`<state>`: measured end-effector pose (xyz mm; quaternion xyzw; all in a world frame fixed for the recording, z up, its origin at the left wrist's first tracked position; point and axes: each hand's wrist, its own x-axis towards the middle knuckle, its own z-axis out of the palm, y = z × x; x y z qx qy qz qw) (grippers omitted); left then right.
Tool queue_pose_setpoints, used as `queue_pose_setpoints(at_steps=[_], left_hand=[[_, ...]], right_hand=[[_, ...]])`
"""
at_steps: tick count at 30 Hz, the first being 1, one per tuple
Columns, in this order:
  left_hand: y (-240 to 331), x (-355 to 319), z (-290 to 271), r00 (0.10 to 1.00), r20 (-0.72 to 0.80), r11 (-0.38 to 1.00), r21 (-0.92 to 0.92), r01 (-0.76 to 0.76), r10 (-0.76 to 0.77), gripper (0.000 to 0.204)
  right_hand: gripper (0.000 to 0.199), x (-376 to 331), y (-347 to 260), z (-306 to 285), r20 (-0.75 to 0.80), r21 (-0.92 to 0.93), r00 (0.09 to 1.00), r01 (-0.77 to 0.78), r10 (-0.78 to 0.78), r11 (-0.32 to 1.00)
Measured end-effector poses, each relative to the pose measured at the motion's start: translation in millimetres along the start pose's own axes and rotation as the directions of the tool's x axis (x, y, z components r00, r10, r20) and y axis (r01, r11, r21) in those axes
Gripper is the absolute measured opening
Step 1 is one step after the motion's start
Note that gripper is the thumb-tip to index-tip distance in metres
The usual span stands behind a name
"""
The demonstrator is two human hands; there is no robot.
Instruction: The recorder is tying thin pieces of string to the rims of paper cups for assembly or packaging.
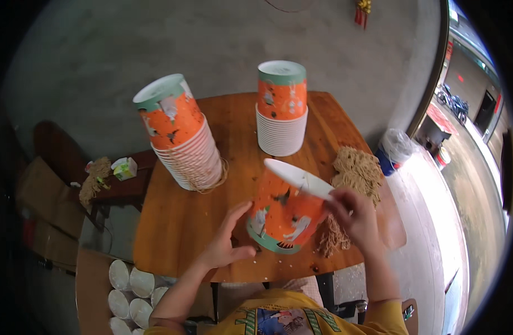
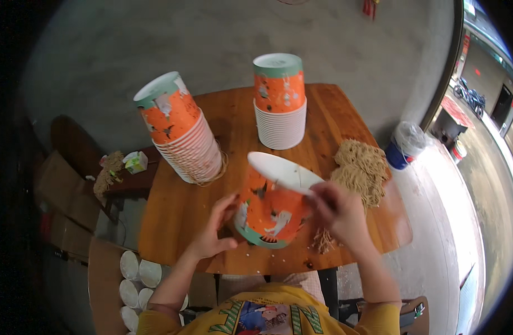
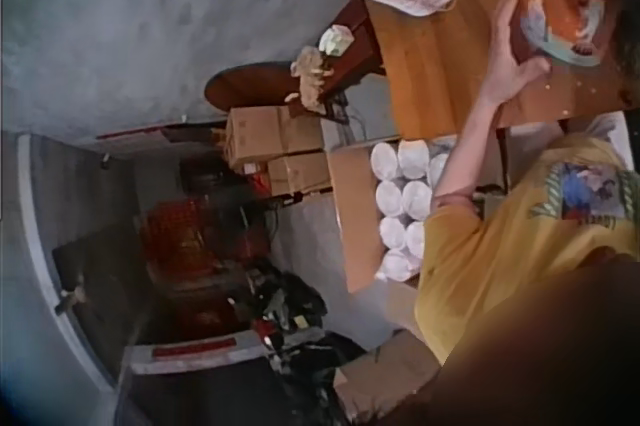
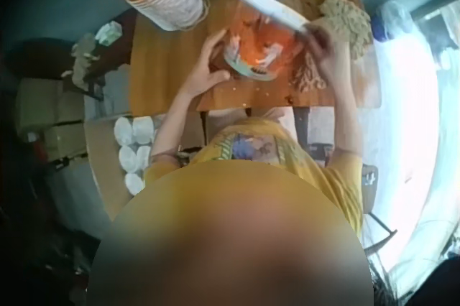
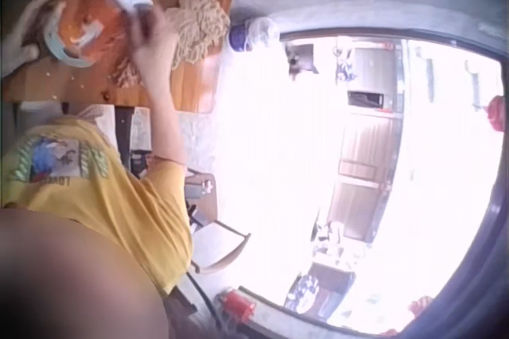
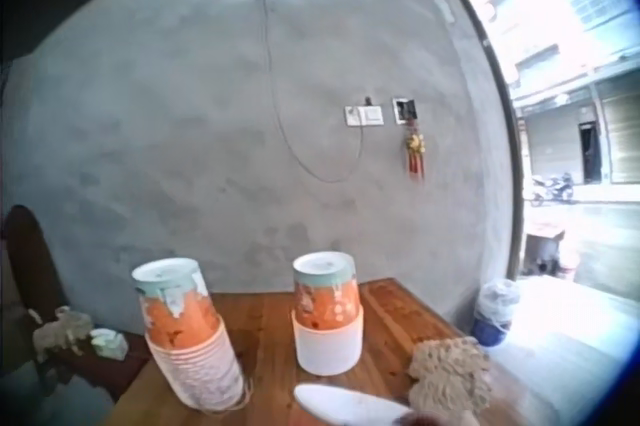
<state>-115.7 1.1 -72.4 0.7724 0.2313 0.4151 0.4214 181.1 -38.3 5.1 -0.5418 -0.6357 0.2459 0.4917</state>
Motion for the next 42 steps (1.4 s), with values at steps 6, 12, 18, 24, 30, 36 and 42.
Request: queue_pose_setpoints(at_steps=[6, 12, 18, 24, 30, 36, 42], left_hand=[[36.4, 32.2, -80.9, 0.808, 0.043, 0.672, 0.530, -0.517, 0.587, 0.131], [79.8, 81.8, -136.4, 0.551, 0.052, 0.449, 0.517, -0.729, 0.833, 0.121], [94.2, 71.1, -179.9, 0.724, 0.100, 0.601, 0.487, -0.634, 0.683, 0.105], [81.8, 97.0, -247.0, 0.538, -0.067, 0.417, 0.714, -0.563, 0.840, 0.136], [102.0, 133.3, -269.5, 0.742, -0.304, 0.731, 0.588, -0.348, 0.598, 0.126], [85.6, 152.7, -294.9, 0.803, -0.376, 0.864, 0.393, -0.314, 0.463, 0.118], [62.4, 164.2, -296.1, 0.859, -0.360, 0.910, 0.335, -0.247, 0.365, 0.115]], right_hand=[[0.022, 104.9, -39.2, 22.4, 0.541, 0.574, 0.828, -0.490, 0.146, 0.656], [0.035, 177.4, -96.0, 83.3, 0.511, 0.703, 0.860, -0.412, -0.008, 0.580], [0.037, 217.8, -120.6, 104.6, 0.677, 0.655, 0.733, -0.639, 0.063, 0.404], [0.025, 242.1, -133.4, 135.6, 0.662, 0.685, 0.749, -0.594, -0.019, 0.421], [0.025, 267.3, -123.9, 147.5, 0.419, 0.852, 0.878, -0.292, -0.232, 0.434], [0.020, 267.3, -115.0, 175.6, 0.282, 0.754, 0.914, -0.025, -0.290, 0.656], [0.021, 267.3, -96.8, 187.4, 0.286, 0.732, 0.925, -0.041, -0.252, 0.680]])
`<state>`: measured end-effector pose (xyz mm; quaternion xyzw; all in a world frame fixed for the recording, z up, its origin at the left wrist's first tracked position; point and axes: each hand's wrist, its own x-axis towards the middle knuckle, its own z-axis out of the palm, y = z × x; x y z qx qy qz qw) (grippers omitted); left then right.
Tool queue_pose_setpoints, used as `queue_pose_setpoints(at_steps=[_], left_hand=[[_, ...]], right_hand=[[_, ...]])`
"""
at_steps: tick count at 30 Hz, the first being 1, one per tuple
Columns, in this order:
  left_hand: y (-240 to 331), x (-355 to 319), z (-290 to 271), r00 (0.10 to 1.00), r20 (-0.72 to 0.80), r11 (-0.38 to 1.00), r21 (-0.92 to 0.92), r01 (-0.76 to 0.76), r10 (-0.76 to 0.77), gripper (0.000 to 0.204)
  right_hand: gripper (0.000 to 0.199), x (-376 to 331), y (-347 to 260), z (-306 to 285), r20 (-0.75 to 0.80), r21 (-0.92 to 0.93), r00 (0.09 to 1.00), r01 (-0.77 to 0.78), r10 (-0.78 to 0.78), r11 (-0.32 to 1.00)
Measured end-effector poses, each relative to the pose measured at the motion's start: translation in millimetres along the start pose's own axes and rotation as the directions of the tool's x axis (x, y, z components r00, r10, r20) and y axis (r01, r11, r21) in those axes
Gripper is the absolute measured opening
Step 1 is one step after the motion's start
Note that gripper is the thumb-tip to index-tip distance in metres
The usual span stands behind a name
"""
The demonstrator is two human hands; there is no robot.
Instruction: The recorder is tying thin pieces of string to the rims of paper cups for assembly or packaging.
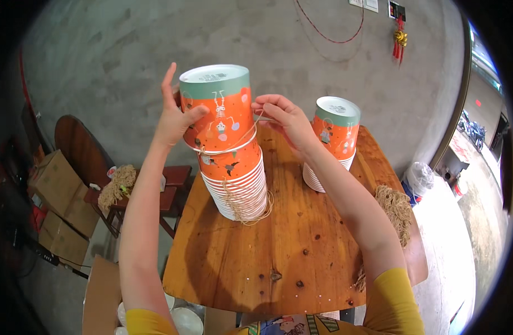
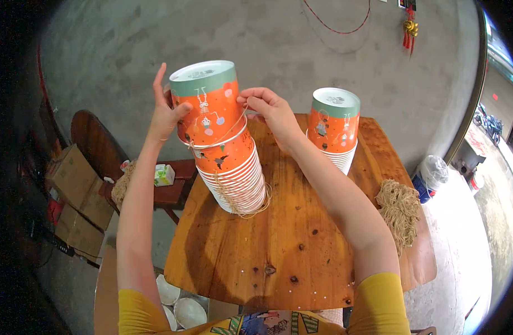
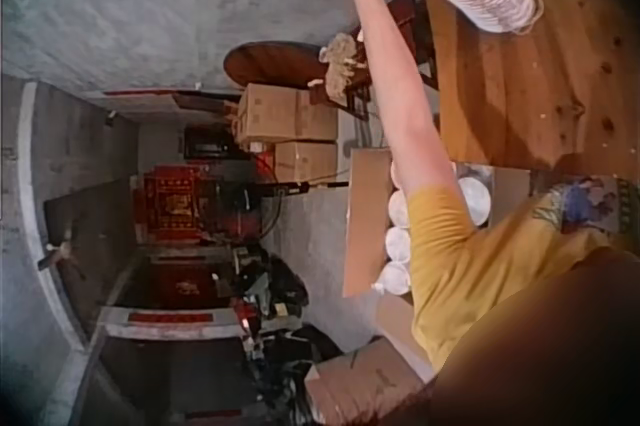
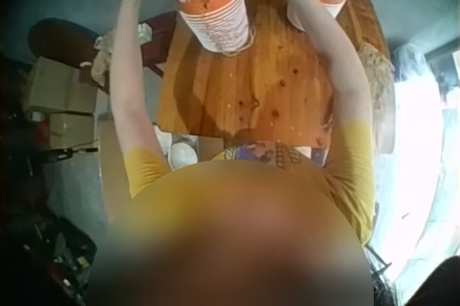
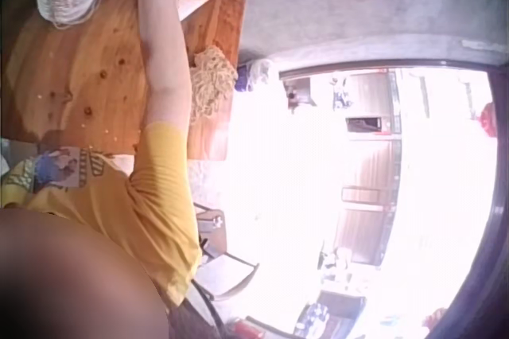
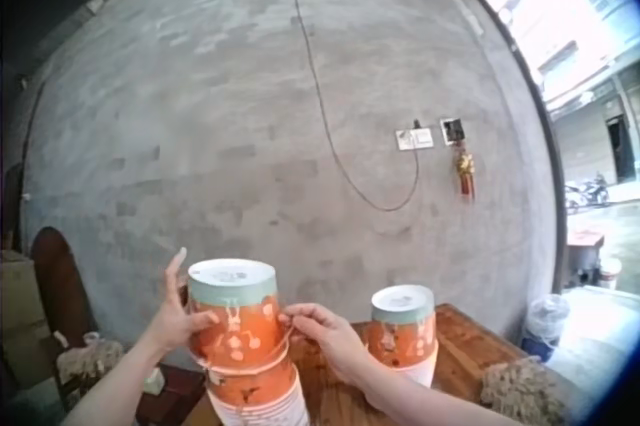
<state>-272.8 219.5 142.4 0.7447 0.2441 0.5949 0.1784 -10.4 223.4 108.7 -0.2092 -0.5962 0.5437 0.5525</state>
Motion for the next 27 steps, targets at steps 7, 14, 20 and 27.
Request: queue_pose_setpoints(at_steps=[7, 14, 20, 27], left_hand=[[-15.4, -20.5, 23.2, 0.990, -0.125, 0.998, -0.016, 0.062, -0.064, 0.117], [-19.3, -47.6, 41.4, 0.971, -0.225, 0.997, 0.010, 0.083, -0.078, 0.119], [-25.8, -63.0, 40.1, 0.974, -0.203, 0.995, -0.013, 0.098, -0.099, 0.116], [-31.9, -67.4, 39.2, 0.978, -0.167, 0.991, -0.074, 0.116, -0.127, 0.114]], right_hand=[[0.025, 3.8, 16.0, -5.2, 0.040, -0.152, 0.999, -0.011, 0.017, 0.988], [0.025, 1.5, 26.6, -6.3, 0.058, -0.177, 0.998, 0.025, -0.015, 0.984], [0.026, -9.9, 40.6, -1.5, 0.054, -0.221, 0.999, 0.018, -0.006, 0.975], [0.024, -15.4, 51.5, -4.7, 0.065, -0.199, 0.997, 0.048, -0.035, 0.979]])
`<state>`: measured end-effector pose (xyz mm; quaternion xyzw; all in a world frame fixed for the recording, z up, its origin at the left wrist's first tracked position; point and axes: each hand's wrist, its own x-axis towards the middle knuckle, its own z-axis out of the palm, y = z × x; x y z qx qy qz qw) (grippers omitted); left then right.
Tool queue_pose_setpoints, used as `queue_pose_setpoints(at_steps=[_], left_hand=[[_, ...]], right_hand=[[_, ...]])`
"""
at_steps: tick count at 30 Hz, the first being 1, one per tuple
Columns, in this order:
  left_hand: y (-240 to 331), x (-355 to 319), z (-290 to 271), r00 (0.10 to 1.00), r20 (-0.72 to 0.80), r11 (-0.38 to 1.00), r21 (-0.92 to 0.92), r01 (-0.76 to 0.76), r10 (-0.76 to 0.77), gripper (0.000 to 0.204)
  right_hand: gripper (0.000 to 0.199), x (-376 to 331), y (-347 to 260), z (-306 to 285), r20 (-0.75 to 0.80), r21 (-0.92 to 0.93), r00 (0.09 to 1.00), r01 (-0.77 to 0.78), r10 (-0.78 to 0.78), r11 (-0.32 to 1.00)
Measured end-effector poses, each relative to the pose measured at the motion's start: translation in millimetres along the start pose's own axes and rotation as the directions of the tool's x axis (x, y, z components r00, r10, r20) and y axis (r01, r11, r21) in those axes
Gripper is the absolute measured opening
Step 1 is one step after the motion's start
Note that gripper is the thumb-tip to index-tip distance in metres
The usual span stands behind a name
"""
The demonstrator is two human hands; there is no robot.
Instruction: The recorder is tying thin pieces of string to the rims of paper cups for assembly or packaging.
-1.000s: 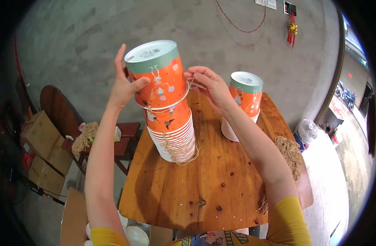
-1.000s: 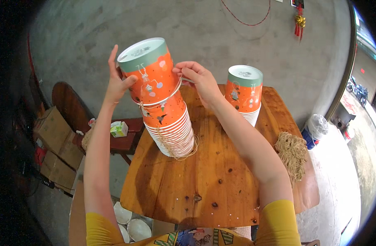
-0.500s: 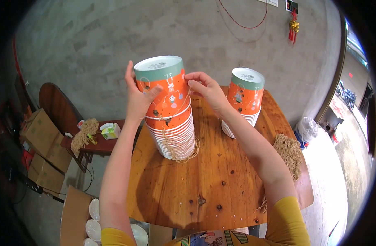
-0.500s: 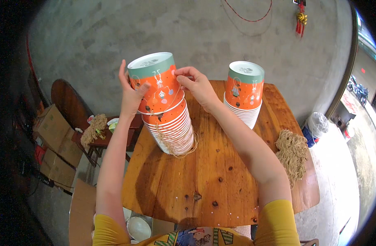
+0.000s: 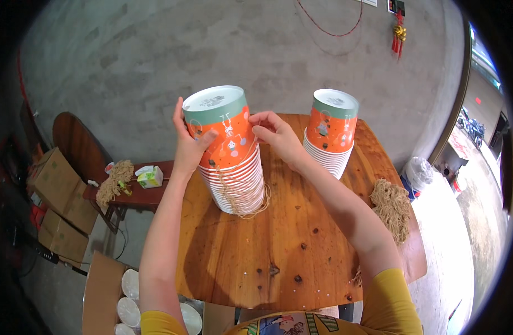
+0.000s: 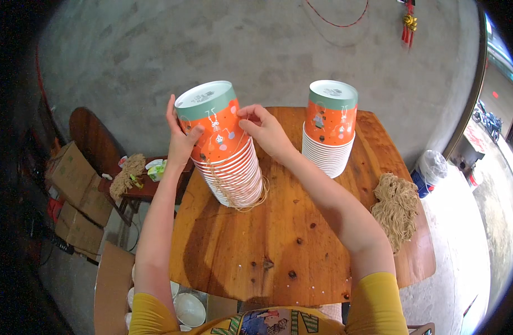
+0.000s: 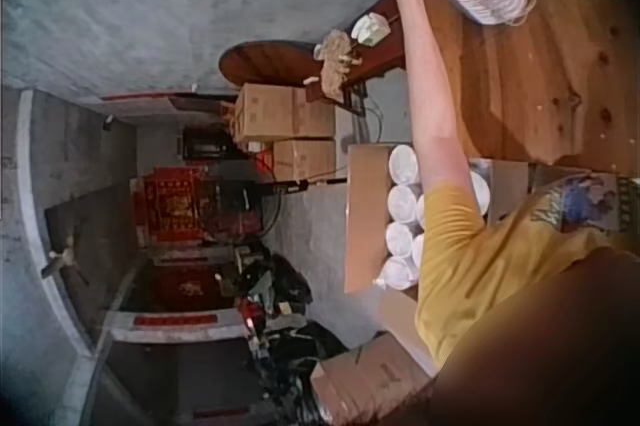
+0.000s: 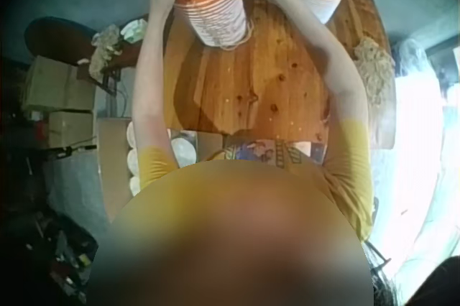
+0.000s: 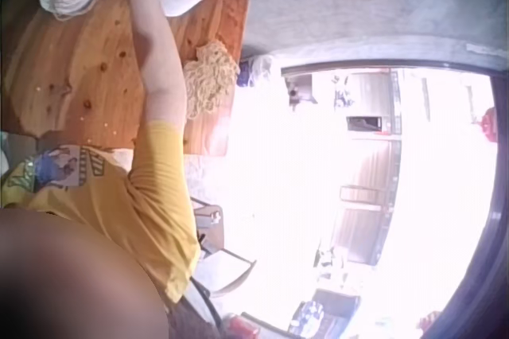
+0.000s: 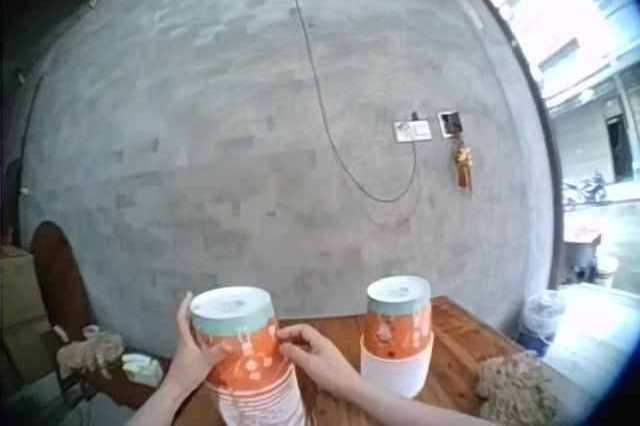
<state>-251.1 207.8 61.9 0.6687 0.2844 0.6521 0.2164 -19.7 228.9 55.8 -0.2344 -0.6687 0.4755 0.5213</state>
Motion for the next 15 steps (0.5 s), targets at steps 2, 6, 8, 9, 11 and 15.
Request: queue_pose_setpoints(at_steps=[2, 6, 8, 9, 11, 15], left_hand=[[-3.5, -2.9, 2.2, 1.000, -0.005, 1.000, -0.023, 0.008, -0.008, 0.113], [-6.6, -5.7, 5.5, 1.000, -0.023, 1.000, -0.020, 0.001, -0.001, 0.112], [-8.5, -9.6, 1.2, 0.997, -0.065, 0.997, 0.073, -0.025, 0.030, 0.102], [-10.2, -12.2, 2.5, 0.994, -0.094, 0.992, 0.119, -0.047, 0.058, 0.097], [0.2, -22.6, 12.2, 0.960, -0.206, 0.911, 0.401, -0.096, 0.191, 0.078], [23.3, -52.8, 55.8, 0.861, -0.257, 0.779, 0.586, -0.223, 0.439, 0.056]], right_hand=[[0.025, -5.8, 2.1, -8.1, 0.024, -0.206, 0.999, -0.015, 0.020, 0.979], [0.029, -24.8, -17.2, -54.9, 0.048, -0.882, 0.949, 0.186, -0.310, 0.433], [0.031, -28.6, -39.5, -82.4, 0.024, -0.975, 0.907, 0.114, -0.420, 0.191], [0.033, -26.6, -41.8, -102.6, 0.045, -0.995, 0.866, 0.082, -0.497, 0.052], [0.032, -32.7, -47.7, -130.4, 0.045, -0.991, 0.849, -0.028, -0.526, -0.130], [0.026, -45.9, -48.3, -168.7, -0.052, -0.987, 0.933, -0.102, -0.357, -0.123]])
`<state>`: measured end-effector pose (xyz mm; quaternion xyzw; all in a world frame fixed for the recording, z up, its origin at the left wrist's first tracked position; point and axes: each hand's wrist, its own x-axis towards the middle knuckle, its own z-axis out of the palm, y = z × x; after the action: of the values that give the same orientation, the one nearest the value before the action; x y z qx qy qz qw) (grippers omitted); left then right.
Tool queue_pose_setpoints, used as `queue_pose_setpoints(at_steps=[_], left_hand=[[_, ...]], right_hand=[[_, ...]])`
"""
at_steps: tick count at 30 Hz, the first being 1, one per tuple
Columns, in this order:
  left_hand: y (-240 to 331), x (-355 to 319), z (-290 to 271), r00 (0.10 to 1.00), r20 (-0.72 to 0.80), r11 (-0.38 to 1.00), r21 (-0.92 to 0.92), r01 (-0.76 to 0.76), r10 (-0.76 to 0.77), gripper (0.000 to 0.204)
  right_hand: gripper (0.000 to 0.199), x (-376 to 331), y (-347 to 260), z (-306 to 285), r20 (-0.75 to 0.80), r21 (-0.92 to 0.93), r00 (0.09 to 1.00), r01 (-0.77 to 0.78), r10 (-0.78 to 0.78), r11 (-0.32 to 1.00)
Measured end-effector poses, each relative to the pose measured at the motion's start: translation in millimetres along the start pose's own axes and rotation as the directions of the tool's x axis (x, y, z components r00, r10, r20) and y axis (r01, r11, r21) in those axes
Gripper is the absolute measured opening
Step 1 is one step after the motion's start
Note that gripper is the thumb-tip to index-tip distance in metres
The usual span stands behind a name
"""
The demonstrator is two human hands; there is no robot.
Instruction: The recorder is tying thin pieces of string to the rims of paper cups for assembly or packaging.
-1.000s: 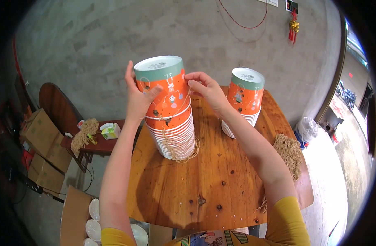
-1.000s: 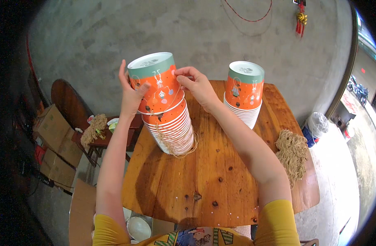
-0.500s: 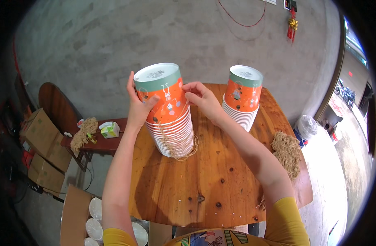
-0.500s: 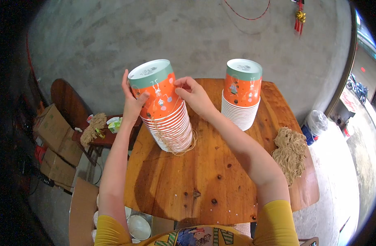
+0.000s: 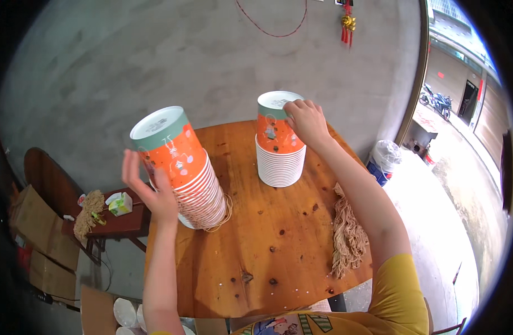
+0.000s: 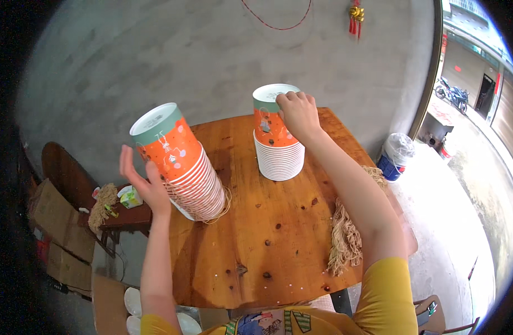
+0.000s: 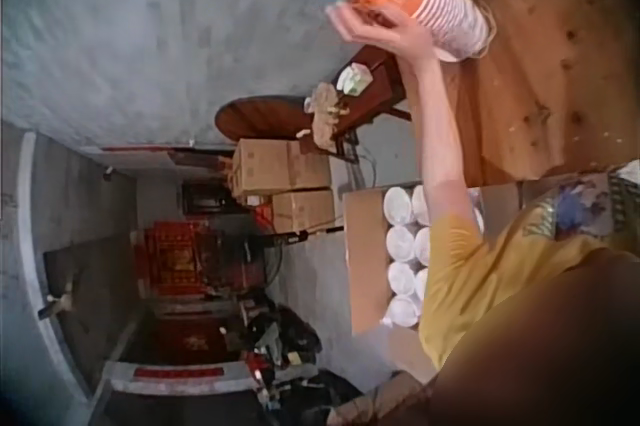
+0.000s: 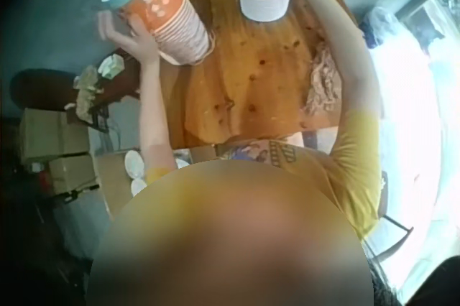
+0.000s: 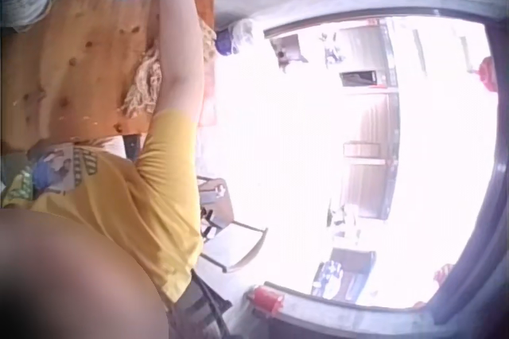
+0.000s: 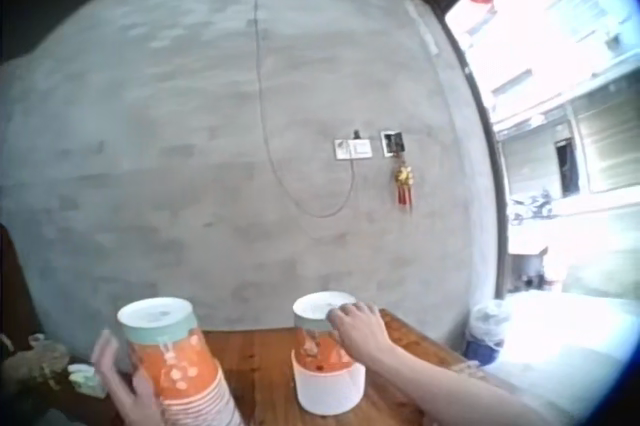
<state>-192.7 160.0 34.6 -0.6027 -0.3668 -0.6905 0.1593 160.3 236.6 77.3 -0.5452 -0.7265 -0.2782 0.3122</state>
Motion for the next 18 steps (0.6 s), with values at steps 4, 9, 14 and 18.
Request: queue_pose_setpoints(at_steps=[4, 9, 14, 18], left_hand=[[47.8, -49.0, 30.6, 0.955, 0.278, 0.978, -0.202, -0.041, 0.098, 0.041], [49.6, -112.2, 76.6, 0.719, 0.684, 0.870, -0.273, 0.411, -0.125, 0.041], [52.1, -107.0, 128.0, 0.629, 0.736, 0.626, -0.372, 0.686, -0.252, 0.036], [60.5, -73.1, 172.9, 0.757, 0.625, 0.587, -0.545, 0.599, -0.192, 0.036]], right_hand=[[0.018, 13.3, 7.1, -13.2, 0.095, 0.113, 0.990, -0.114, 0.103, 0.987], [0.015, 29.3, 12.0, -28.1, 0.166, 0.224, 0.978, -0.160, 0.124, 0.961], [0.017, 42.0, 24.5, -60.4, 0.052, 0.306, 0.983, -0.185, 0.177, 0.934], [0.020, 40.8, 22.1, -101.8, -0.197, 0.384, 0.966, -0.078, 0.165, 0.920]])
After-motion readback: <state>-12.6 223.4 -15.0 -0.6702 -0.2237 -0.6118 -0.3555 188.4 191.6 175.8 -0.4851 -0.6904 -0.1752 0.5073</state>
